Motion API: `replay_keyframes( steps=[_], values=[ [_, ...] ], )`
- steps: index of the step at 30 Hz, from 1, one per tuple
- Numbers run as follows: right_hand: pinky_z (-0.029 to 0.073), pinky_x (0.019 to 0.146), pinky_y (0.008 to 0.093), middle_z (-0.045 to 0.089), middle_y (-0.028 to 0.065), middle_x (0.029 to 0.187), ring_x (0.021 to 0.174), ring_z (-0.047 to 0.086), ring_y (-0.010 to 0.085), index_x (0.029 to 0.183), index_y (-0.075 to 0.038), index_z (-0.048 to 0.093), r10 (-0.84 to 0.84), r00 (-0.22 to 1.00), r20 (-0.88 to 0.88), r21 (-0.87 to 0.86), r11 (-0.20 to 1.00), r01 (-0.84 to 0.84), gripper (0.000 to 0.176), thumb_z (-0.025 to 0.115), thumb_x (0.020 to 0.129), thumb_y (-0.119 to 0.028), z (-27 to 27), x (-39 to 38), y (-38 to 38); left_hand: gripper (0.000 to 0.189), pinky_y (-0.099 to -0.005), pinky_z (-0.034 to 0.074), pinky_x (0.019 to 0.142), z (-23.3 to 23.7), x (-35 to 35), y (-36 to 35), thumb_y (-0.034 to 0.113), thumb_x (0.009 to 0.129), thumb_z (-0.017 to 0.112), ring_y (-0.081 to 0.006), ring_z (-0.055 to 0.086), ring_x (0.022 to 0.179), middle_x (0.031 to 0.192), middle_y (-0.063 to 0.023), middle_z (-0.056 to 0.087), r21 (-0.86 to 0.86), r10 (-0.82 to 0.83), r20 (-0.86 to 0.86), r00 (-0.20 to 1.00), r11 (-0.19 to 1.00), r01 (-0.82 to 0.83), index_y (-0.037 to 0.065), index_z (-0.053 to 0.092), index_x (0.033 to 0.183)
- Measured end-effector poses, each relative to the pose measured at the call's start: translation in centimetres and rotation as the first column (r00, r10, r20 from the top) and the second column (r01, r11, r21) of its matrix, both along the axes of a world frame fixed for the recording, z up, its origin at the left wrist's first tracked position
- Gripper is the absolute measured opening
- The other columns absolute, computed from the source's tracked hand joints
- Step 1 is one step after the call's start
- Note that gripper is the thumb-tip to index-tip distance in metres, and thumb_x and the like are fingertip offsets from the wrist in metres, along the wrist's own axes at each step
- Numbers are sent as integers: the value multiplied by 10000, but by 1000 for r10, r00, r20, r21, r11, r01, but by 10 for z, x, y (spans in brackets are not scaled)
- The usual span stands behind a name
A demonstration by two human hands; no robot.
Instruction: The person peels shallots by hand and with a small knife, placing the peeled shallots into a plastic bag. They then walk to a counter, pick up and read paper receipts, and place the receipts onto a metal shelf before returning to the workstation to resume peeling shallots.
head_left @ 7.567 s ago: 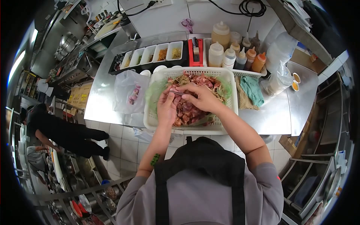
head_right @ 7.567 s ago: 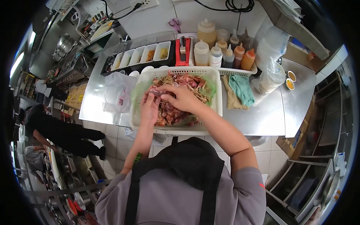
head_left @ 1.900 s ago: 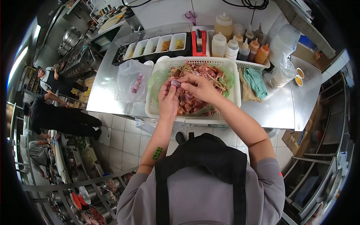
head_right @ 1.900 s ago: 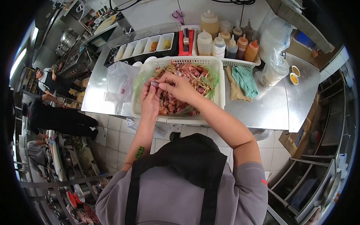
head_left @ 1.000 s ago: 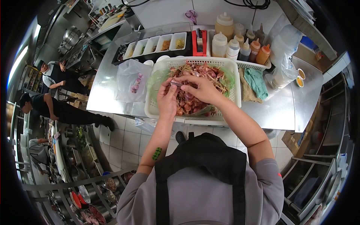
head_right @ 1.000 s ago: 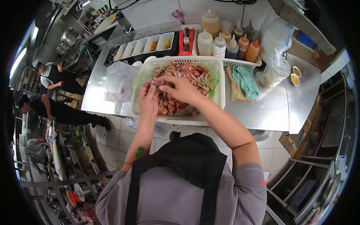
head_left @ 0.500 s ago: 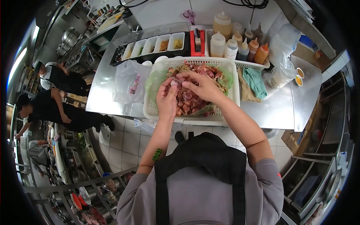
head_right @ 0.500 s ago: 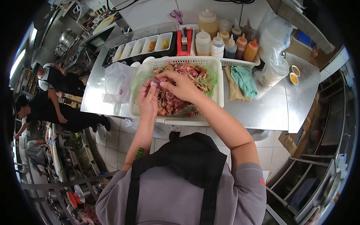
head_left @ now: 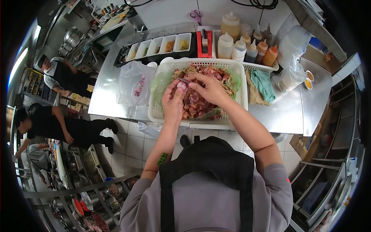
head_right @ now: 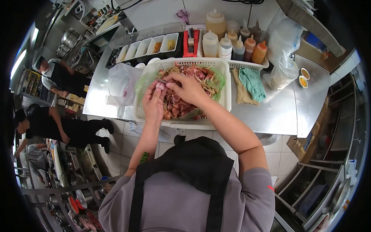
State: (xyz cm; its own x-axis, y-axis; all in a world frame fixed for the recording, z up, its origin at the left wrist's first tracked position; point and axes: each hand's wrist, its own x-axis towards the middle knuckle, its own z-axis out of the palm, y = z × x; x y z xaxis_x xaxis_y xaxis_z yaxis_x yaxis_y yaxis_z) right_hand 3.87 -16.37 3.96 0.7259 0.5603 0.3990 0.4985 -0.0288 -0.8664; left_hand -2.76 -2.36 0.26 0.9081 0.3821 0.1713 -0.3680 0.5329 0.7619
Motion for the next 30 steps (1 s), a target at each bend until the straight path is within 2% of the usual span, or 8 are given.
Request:
replay_keyframes(
  steps=[4, 8, 10, 11, 14, 17, 19, 30],
  values=[
    [433, 852, 317, 633, 103, 997, 972, 590, 229, 1025, -37, 586, -90, 993, -72, -107, 991, 82, 213, 579, 847, -154, -2, 4, -3, 262, -336, 432, 955, 2, -1, 0, 7, 862, 528, -183, 554, 1007, 1060, -97, 564, -25, -11, 10, 1000, 1000, 11, -23, 501, 1122],
    [439, 825, 311, 636, 89, 984, 898, 600, 217, 989, -26, 578, -122, 992, -23, -122, 985, 119, 193, 586, 845, -155, 0, 3, -3, 278, -326, 440, 934, -2, -1, 2, -4, 844, 556, -169, 551, 996, 1071, -92, 553, -38, 0, 31, 1000, 999, 1, -16, 496, 1116],
    [442, 800, 316, 632, 77, 1016, 829, 598, 204, 966, -26, 568, -180, 978, -101, -344, 929, 135, 187, 599, 839, -159, 16, -3, -6, 269, -322, 441, 931, -3, 0, 3, -4, 845, 556, -169, 552, 995, 1067, -92, 554, -34, 7, 27, 1000, 999, -6, -14, 497, 1107],
    [442, 800, 316, 632, 77, 1016, 829, 598, 204, 966, -26, 568, -179, 979, -101, -344, 929, 134, 187, 599, 839, -159, 13, -4, -5, 260, -318, 441, 928, -3, 0, 3, -5, 845, 556, -168, 552, 994, 1063, -93, 554, -30, 12, 20, 1000, 999, -11, -12, 497, 1098],
    [457, 695, 333, 616, 128, 820, 734, 601, 253, 978, -32, 565, -59, 993, -105, -34, 998, 56, 245, 638, 800, -183, 2, -3, 0, 230, -303, 460, 887, -2, 0, 3, 4, 854, 542, -163, 556, 974, 1053, -89, 559, -13, 19, 25, 1000, 1000, -19, 5, 503, 1081],
    [459, 721, 328, 616, 125, 844, 775, 610, 256, 1025, -70, 577, 83, 996, -38, 40, 996, -82, 255, 638, 801, -176, 2, -4, 2, 225, -289, 465, 855, -7, 1, 5, 16, 853, 553, -155, 559, 952, 1037, -82, 562, -4, 15, 9, 1000, 1000, -15, 11, 498, 1070],
    [385, 945, 348, 602, 52, 1120, 1125, 512, 228, 1110, -90, 576, 131, 990, -60, -58, 989, -135, 289, 609, 834, -168, 4, -5, -1, 230, -278, 461, 855, -6, 0, 5, 12, 846, 565, -146, 557, 951, 1034, -77, 564, -1, 11, 8, 1000, 1000, -11, 8, 503, 1067],
    [352, 986, 359, 608, 73, 1111, 1182, 468, 247, 1091, -75, 593, 92, 995, -23, -96, 991, -94, 264, 596, 839, -155, -2, -4, 3, 201, -300, 464, 859, -11, 2, 5, 25, 855, 554, -155, 556, 958, 1038, -82, 566, 66, 31, 9, 999, 997, -31, 12, 510, 1052]
  ],
)
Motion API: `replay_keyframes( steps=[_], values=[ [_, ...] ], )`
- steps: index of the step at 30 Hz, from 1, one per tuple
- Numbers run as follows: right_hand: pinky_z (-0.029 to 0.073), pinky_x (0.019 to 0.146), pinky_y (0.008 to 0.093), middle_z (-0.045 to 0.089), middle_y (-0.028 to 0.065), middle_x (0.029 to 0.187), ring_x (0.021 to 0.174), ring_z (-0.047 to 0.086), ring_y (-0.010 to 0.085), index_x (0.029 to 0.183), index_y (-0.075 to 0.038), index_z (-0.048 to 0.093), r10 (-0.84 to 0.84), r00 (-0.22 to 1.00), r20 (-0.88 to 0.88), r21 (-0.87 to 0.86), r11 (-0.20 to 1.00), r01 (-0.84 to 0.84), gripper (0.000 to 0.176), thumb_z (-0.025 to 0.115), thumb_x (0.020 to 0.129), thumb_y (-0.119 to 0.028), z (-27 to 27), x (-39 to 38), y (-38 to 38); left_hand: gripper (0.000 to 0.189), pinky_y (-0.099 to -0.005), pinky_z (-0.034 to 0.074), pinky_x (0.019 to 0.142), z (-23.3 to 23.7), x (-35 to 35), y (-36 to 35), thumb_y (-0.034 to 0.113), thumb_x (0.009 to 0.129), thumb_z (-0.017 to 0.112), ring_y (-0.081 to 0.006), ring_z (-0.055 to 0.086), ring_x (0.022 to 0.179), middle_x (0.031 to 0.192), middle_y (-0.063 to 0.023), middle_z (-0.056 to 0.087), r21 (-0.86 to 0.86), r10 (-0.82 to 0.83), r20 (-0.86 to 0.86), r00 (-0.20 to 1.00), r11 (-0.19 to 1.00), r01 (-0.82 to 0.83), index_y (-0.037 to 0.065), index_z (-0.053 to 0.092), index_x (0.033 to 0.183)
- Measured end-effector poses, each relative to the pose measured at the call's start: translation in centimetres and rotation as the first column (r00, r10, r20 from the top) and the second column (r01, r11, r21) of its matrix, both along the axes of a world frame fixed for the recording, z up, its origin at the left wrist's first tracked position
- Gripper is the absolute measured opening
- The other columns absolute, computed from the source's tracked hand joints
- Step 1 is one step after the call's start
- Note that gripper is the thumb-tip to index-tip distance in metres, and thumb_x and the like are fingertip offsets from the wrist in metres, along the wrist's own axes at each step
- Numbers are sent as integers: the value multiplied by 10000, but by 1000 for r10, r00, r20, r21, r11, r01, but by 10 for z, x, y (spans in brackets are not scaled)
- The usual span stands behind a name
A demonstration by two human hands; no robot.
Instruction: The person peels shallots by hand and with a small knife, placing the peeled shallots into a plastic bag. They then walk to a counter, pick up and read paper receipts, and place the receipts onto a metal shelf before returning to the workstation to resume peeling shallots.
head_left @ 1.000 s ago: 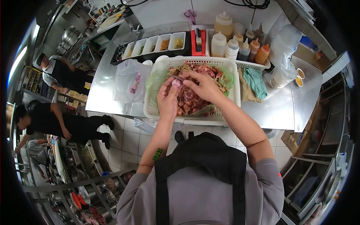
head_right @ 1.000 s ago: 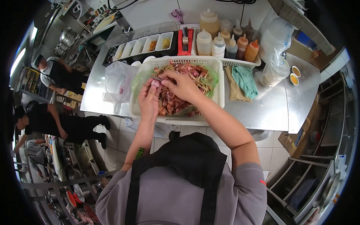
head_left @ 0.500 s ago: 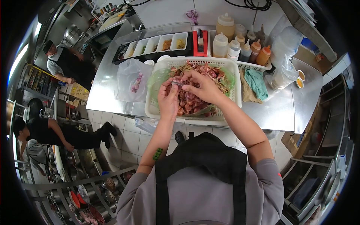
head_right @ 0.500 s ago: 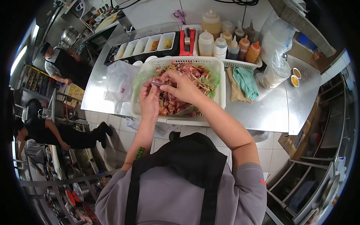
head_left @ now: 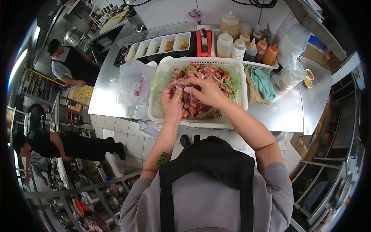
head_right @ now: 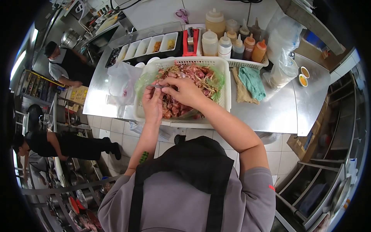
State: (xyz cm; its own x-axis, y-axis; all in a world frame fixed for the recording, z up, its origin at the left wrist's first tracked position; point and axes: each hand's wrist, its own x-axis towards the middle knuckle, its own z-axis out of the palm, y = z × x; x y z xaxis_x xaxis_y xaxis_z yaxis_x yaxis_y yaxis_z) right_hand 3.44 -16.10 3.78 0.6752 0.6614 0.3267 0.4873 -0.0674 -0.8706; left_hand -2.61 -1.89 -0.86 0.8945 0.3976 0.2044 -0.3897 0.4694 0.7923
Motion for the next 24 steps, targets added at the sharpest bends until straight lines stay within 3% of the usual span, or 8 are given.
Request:
replay_keyframes(
  steps=[2, 4, 5, 8, 10, 11, 13, 24],
  values=[
    [355, 982, 366, 609, 75, 1107, 1175, 474, 253, 1085, -69, 595, 0, 1000, -27, -15, 1000, 0, 259, 594, 840, -154, -1, -1, 1, 232, -300, 460, 866, 1, -1, -1, 20, 855, 551, -156, 554, 965, 1049, -84, 563, 19, -8, 8, 1000, 1000, 8, 14, 506, 1083],
    [447, 795, 347, 641, 92, 877, 852, 607, 276, 1008, -60, 608, -82, 989, 126, 126, 990, 66, 222, 613, 816, -171, -9, 1, 4, 246, -309, 461, 873, -1, 0, -1, 20, 860, 541, -162, 553, 972, 1059, -88, 559, 25, -4, 15, 1000, 1000, 4, 13, 501, 1102],
    [447, 795, 347, 641, 92, 877, 852, 607, 276, 1008, -60, 608, -82, 989, 127, 127, 990, 66, 222, 613, 816, -171, -13, 3, 5, 259, -317, 463, 880, -1, 0, -1, 19, 865, 532, -167, 551, 979, 1070, -92, 556, 30, 0, 22, 1000, 1000, -1, 12, 496, 1122],
    [454, 661, 289, 622, 41, 788, 715, 584, 156, 997, -59, 613, 38, 999, 5, 270, 962, -38, 198, 600, 838, -176, -10, 7, 3, 244, -329, 463, 909, 8, -3, -3, 8, 877, 504, -186, 536, 1033, 1156, -107, 516, -36, -71, 27, 997, 997, 72, 8, 491, 1120],
    [393, 541, 212, 586, -7, 743, 624, 494, 56, 993, -71, 618, 175, 825, -537, 176, 980, -94, 182, 592, 854, -185, 9, 3, -7, 248, -343, 465, 911, 13, -6, -4, 17, 888, 485, -195, 535, 1042, 1167, -111, 512, -43, -97, 24, 995, 994, 98, 7, 485, 1135],
    [393, 541, 212, 586, -7, 743, 624, 494, 56, 993, -71, 618, 176, 826, -536, 175, 980, -95, 182, 592, 854, -185, 10, 3, -7, 253, -356, 467, 913, 14, -6, -4, 26, 898, 466, -204, 533, 1051, 1178, -116, 507, -49, -124, 21, 992, 991, 125, 6, 478, 1150],
    [204, 370, 178, 453, -59, 608, 431, 312, 12, 1042, -91, 600, 114, 803, -585, 166, 986, -20, 188, 564, 881, -182, 9, 4, -6, 258, -356, 464, 916, 13, -6, -2, 29, 901, 459, -207, 535, 1050, 1185, -122, 505, -39, -123, 39, 992, 991, 125, 2, 474, 1158],
    [305, 424, 185, 499, -44, 658, 509, 407, 23, 1094, -79, 576, 37, 900, -434, 140, 990, 27, 255, 588, 864, -187, 14, 2, -8, 348, -351, 406, 972, 12, -4, -2, 1, 898, 447, -231, 495, 1118, 1264, -147, 460, -35, -97, 69, 993, 994, 100, -1, 424, 1245]
  ],
)
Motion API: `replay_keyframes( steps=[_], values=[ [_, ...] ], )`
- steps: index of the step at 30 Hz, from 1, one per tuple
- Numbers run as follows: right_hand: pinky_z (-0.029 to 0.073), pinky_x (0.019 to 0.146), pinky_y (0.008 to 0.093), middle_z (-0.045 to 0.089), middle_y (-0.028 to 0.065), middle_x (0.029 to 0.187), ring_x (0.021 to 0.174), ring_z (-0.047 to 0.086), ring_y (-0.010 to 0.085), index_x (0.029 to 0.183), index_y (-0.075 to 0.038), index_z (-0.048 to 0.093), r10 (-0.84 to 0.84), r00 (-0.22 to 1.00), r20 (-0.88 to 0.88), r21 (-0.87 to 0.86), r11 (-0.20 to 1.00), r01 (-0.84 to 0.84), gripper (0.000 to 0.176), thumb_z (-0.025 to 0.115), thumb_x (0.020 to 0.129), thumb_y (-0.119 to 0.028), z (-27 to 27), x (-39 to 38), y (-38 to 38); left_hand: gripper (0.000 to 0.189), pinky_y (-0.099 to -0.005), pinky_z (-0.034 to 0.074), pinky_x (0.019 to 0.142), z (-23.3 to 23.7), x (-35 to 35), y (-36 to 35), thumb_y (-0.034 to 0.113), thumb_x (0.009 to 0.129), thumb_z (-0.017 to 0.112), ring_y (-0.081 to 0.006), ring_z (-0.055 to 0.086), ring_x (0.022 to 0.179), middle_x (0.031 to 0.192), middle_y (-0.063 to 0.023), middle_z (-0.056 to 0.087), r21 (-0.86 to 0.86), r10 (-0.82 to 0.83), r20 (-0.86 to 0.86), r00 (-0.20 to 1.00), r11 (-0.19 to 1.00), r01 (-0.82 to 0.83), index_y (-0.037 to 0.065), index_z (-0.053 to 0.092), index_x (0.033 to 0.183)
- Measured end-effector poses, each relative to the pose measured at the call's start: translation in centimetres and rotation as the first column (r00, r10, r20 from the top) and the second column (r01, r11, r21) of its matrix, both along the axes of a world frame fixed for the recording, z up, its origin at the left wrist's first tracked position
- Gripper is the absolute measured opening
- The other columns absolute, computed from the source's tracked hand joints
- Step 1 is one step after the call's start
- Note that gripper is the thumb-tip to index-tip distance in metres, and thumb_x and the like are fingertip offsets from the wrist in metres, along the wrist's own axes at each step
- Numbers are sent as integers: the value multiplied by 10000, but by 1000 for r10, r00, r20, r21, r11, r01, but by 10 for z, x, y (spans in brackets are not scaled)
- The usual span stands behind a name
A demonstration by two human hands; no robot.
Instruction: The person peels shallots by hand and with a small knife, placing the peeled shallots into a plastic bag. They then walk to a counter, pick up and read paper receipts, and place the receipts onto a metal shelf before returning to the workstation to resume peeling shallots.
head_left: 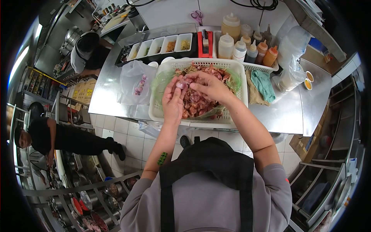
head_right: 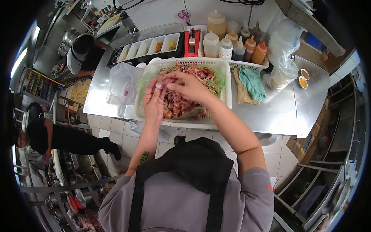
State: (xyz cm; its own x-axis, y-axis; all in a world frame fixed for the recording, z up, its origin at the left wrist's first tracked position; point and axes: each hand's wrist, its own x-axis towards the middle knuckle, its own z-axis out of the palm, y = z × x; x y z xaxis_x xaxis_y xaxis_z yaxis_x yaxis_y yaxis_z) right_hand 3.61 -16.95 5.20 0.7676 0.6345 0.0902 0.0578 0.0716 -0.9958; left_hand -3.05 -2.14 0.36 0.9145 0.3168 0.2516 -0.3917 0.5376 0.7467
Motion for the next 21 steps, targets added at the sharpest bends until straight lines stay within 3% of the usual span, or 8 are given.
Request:
replay_keyframes(
  steps=[2, 4, 5, 7, 13, 14, 16, 21],
  values=[
    [370, 466, 192, 547, -28, 703, 557, 466, 36, 1101, -75, 573, 82, 997, -14, 33, 996, -81, 267, 594, 858, -184, -4, -1, 4, 380, -338, 372, 991, 1, 1, -2, -32, 885, 448, -216, 456, 1160, 1276, -147, 451, 37, 34, -5, 999, 999, -34, 0, 414, 1262],
    [448, 704, 274, 615, 47, 902, 791, 553, 116, 1117, -92, 583, -10, 976, 216, 108, 994, -13, 298, 601, 846, -215, -16, -1, 12, 398, -328, 362, 993, 4, -1, -4, -41, 873, 466, -209, 440, 1174, 1279, -146, 448, 45, 43, -8, 999, 998, -43, -1, 412, 1266],
    [448, 704, 274, 615, 47, 902, 791, 553, 116, 1117, -92, 583, -11, 977, 214, 107, 994, -12, 298, 601, 846, -215, -20, 0, 10, 417, -317, 353, 994, 5, -1, -5, -49, 861, 483, -201, 425, 1187, 1283, -145, 445, 53, 51, -12, 999, 997, -51, -1, 410, 1270],
    [448, 728, 291, 623, 49, 896, 787, 555, 132, 1128, -109, 584, 31, 974, 226, -73, 997, -15, 305, 599, 844, -219, -13, -2, 5, 429, -312, 355, 990, 2, 0, -4, -47, 850, 507, -198, 436, 1175, 1275, -144, 451, 82, 61, -1, 998, 995, -61, -7, 411, 1266],
    [446, 753, 279, 637, 64, 915, 779, 571, 145, 1097, -96, 606, -43, 932, 360, -80, 994, 76, 275, 590, 846, -207, -15, 2, 5, 437, -299, 379, 965, -8, 1, 0, -34, 826, 560, -187, 500, 1093, 1205, -128, 501, 146, 122, -62, 991, 983, -112, -29, 423, 1241],
    [446, 753, 279, 637, 64, 915, 779, 571, 145, 1097, -96, 606, -43, 932, 360, -80, 994, 77, 275, 590, 846, -207, -13, 3, 4, 428, -299, 394, 952, -9, 1, 0, -32, 828, 559, -182, 516, 1069, 1183, -121, 514, 151, 139, -87, 987, 981, -124, -34, 426, 1235],
    [406, 891, 269, 622, 74, 1084, 1019, 559, 142, 1120, -100, 605, -30, 964, 264, -64, 997, 48, 276, 584, 853, -168, -10, 5, 1, 422, -301, 411, 935, -5, 2, -3, -25, 834, 554, -176, 520, 1060, 1173, -117, 518, 115, 125, -60, 990, 986, -118, -27, 426, 1236],
    [413, 868, 263, 631, 70, 1056, 982, 563, 135, 1113, -79, 605, -71, 975, 212, -118, 988, 97, 271, 581, 856, -160, -7, 9, -3, 403, -307, 441, 907, 3, 0, -4, -8, 859, 526, -173, 524, 1050, 1178, -118, 516, 80, 115, -51, 992, 991, -111, -4, 421, 1248]
  ],
)
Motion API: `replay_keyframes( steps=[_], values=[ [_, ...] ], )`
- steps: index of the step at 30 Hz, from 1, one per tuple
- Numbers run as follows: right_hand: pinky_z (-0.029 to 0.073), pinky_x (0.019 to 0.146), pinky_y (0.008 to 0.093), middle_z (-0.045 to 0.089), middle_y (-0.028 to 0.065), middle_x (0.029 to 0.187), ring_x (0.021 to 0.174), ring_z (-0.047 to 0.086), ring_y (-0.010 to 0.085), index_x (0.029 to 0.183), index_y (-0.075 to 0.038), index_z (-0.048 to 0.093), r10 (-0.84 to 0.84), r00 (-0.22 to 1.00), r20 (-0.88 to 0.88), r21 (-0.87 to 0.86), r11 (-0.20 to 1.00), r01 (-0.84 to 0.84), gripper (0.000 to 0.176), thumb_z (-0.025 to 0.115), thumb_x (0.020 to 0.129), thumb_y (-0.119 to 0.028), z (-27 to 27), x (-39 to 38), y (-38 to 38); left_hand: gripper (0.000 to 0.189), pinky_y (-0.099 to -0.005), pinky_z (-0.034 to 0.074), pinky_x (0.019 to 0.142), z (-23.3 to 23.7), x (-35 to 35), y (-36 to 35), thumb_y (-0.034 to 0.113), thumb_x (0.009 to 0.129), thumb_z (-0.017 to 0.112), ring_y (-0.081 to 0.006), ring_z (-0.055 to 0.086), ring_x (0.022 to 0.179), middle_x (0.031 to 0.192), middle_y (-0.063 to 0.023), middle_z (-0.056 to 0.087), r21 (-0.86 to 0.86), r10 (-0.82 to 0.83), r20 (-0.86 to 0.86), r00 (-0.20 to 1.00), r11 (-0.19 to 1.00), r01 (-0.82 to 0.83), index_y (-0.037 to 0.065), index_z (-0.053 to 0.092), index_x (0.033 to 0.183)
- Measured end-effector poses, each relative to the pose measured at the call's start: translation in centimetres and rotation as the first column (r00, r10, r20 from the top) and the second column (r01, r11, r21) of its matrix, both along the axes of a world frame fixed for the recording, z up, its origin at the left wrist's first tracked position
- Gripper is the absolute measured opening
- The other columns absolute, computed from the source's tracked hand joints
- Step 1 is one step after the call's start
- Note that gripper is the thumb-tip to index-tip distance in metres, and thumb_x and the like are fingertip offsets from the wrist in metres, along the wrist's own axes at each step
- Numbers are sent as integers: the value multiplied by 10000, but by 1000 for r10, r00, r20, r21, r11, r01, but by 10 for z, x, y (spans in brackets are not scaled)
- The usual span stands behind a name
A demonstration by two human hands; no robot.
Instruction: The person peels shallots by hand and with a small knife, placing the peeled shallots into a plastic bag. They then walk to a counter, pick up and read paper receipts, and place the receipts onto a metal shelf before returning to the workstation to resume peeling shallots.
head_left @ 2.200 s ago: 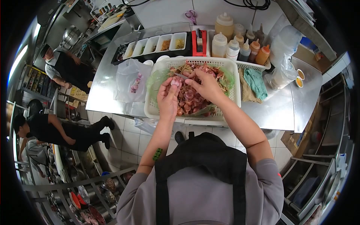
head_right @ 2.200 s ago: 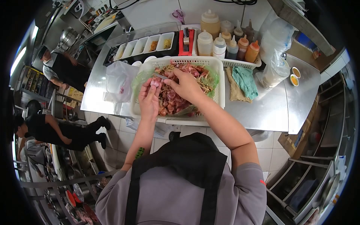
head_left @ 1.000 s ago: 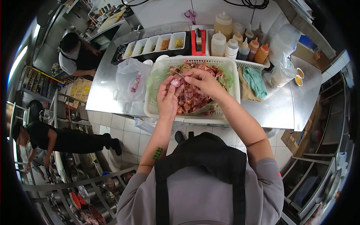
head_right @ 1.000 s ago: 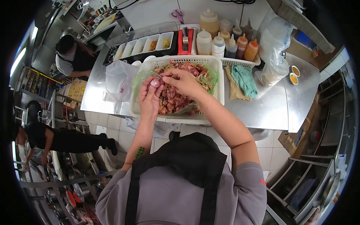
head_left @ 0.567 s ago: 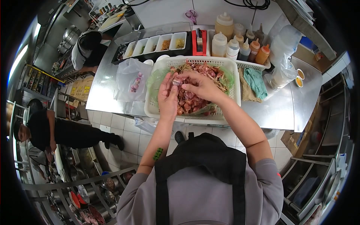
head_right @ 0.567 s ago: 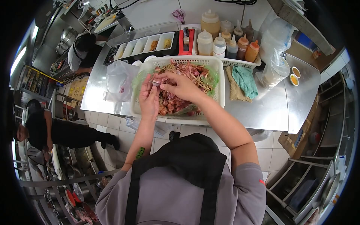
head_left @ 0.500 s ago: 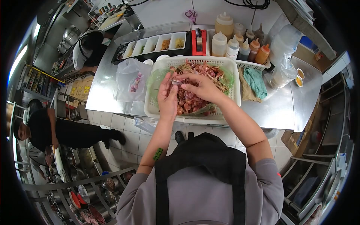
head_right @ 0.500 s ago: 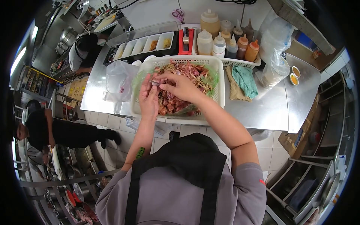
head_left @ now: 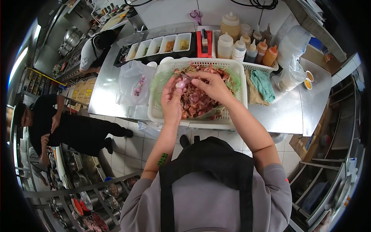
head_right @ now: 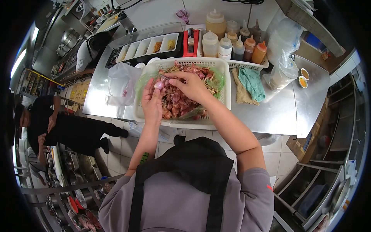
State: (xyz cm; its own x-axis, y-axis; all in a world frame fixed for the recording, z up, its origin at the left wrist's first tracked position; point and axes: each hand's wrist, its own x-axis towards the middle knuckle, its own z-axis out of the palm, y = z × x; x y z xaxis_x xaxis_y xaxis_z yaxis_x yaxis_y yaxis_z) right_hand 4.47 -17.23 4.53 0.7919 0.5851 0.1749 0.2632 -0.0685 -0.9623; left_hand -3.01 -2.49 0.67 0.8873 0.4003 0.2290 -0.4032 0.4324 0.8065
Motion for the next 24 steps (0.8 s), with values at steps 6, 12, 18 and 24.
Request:
replay_keyframes(
  steps=[6, 12, 18, 24],
  values=[
    [444, 766, 279, 639, 94, 924, 822, 582, 160, 1064, -40, 610, -136, 986, 92, 11, 991, 136, 254, 597, 843, -165, -4, 5, -1, 377, -308, 447, 929, 2, 0, 4, 11, 882, 492, -203, 524, 1077, 1202, -132, 504, -132, -7, 10, 1000, 991, 8, 11, 421, 1252],
    [453, 654, 320, 610, 96, 770, 668, 575, 221, 975, -37, 583, -103, 978, 180, -78, 990, 119, 241, 628, 812, -208, -8, -2, 4, 348, -296, 448, 942, -5, 4, 12, 32, 881, 506, -229, 534, 1080, 1149, -129, 539, -241, -69, -5, 998, 968, 66, -11, 438, 1219],
    [462, 719, 346, 619, 111, 871, 765, 606, 275, 1085, -120, 568, 37, 959, 280, 77, 995, -61, 288, 620, 814, -201, -8, -11, 13, 272, -298, 455, 927, -11, 4, 12, 58, 863, 552, -224, 546, 1060, 1096, -123, 565, -340, -122, 37, 992, 932, 128, -14, 496, 1119],
    [359, 979, 341, 600, 74, 1122, 1184, 468, 242, 1158, -135, 570, 133, 971, 200, -78, 990, -119, 312, 584, 849, -172, -1, -11, 9, 217, -292, 467, 899, -14, 4, 12, 54, 848, 576, -183, 572, 982, 1061, -108, 578, -345, -105, 28, 994, 932, 108, 0, 521, 1051]
  ],
)
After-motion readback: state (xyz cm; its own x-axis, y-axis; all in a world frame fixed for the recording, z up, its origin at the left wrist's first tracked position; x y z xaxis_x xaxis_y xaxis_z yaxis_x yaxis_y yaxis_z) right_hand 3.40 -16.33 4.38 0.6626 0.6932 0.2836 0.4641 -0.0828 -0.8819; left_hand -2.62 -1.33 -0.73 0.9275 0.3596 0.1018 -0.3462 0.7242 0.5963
